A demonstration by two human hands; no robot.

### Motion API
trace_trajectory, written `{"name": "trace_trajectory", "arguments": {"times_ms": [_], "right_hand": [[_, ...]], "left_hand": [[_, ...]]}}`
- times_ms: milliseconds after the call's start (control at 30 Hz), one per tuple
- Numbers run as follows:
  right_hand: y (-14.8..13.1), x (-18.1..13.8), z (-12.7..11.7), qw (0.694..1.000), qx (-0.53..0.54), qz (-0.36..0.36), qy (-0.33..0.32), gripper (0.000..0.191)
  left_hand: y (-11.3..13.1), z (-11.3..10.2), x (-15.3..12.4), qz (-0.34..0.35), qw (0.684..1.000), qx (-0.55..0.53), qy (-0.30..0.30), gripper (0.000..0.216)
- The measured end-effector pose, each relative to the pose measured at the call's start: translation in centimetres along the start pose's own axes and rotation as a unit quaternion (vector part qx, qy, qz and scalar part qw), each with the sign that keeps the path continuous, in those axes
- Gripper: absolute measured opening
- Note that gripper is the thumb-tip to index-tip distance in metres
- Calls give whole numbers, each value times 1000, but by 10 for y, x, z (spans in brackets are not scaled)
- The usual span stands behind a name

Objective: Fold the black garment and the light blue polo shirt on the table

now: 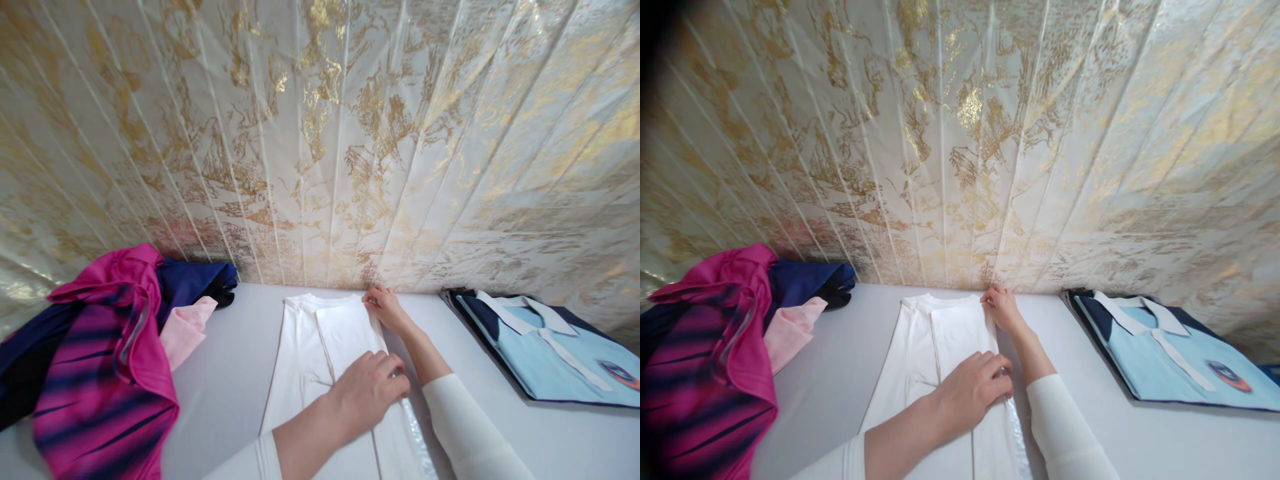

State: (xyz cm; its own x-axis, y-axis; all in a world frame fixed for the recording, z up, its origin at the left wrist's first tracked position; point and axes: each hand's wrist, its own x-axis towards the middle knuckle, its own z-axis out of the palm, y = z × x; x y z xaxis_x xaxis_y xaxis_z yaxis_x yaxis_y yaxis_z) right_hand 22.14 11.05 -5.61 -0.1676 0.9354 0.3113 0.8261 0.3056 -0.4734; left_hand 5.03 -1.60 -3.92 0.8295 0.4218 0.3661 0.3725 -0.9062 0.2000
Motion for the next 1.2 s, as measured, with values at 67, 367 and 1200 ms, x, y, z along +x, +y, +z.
{"name": "trace_trajectory", "arguments": {"times_ms": [67, 367, 1200], "right_hand": [[0, 0, -3, 1000, 13, 3, 12, 11], [5, 3, -27, 986, 129, 95, 53, 25], [-12, -4, -12, 993, 34, 91, 61, 14]], "left_hand": [[1, -3, 1, -7, 1000, -8, 10, 9], [-31, -21, -10, -191, 981, 18, 6, 43], [-2, -17, -11, -144, 988, -34, -47, 59]]}}
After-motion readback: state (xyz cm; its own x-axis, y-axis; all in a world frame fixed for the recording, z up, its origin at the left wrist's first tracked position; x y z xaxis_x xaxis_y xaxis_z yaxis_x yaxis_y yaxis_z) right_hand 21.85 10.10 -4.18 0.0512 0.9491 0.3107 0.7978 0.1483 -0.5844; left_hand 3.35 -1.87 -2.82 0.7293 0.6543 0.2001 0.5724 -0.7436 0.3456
